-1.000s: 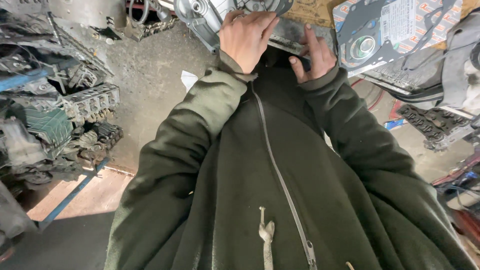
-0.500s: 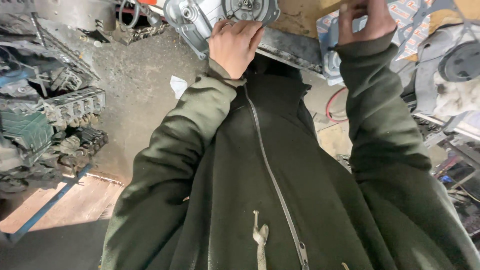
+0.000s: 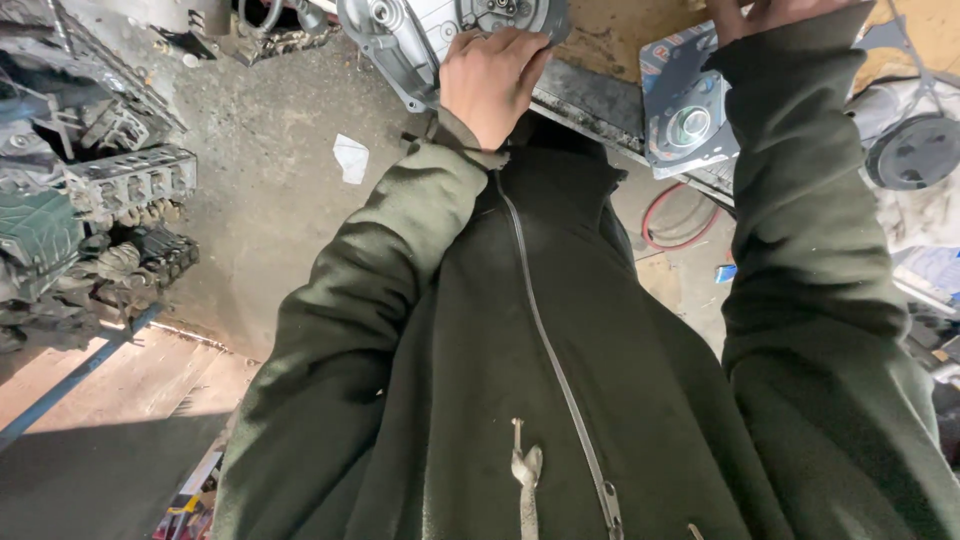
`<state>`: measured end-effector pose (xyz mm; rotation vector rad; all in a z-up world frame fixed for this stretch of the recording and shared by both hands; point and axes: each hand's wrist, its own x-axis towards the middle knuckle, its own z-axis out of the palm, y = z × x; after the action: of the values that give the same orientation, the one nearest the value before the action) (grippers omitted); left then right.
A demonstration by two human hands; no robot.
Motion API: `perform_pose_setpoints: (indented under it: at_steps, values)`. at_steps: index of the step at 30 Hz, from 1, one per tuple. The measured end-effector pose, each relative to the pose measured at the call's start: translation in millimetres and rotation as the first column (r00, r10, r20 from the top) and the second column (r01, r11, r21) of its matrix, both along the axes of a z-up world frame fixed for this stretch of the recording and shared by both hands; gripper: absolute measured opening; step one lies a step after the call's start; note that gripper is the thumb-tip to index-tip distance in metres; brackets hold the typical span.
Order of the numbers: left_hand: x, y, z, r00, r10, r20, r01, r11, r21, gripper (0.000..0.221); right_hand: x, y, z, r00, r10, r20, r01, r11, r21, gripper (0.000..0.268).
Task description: Applying sealant and preparing a gasket for an engine housing component.
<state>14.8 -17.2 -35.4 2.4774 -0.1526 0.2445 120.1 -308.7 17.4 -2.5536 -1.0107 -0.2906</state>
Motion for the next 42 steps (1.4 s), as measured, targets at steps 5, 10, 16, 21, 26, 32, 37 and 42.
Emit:
perform_pose_setpoints:
  at_steps: [5,10,16,21,26,32,37,42]
  values:
    - [-2,-6,7,0.998,0.045,0.052,-0.046,0.999,0.027,0.013,1,-25,-37,0.973,-0.117,-0.200,0.140,0.985,0.100,0.019]
    - [-5,0,8,0.999,0.032,-0.016,-0.031,0.999,0.015,0.015,0,-7,-16,0.970,-0.079,-0.232,0.112,0.985,0.134,0.014]
    - [-7,3,7,0.998,0.027,-0.055,-0.027,1.000,0.003,0.015,0,-11,-22,0.964,-0.126,-0.236,0.146,0.987,0.067,0.015]
    - [-7,4,11,0.997,0.029,-0.077,-0.029,1.000,0.006,0.017,-4,-18,-37,0.966,-0.019,-0.256,0.095,0.953,0.289,0.016]
    - [-14,13,32,0.992,0.027,-0.124,-0.026,1.000,0.006,0.032,-32,9,5,0.618,0.201,-0.760,0.482,0.667,0.568,0.041]
    - [-50,85,67,0.933,0.312,-0.180,-0.349,0.905,-0.244,0.020,-63,27,-50,0.388,0.609,-0.692,0.565,0.436,0.701,0.039]
    - [-80,117,62,0.951,0.242,-0.192,-0.258,0.964,-0.064,0.028,-105,89,-58,0.053,0.842,-0.537,0.592,0.407,0.695,0.042]
    - [-81,117,55,0.987,0.066,-0.148,-0.061,0.997,0.042,0.038,-123,111,-51,-0.170,0.903,-0.394,0.729,0.384,0.567,0.047]
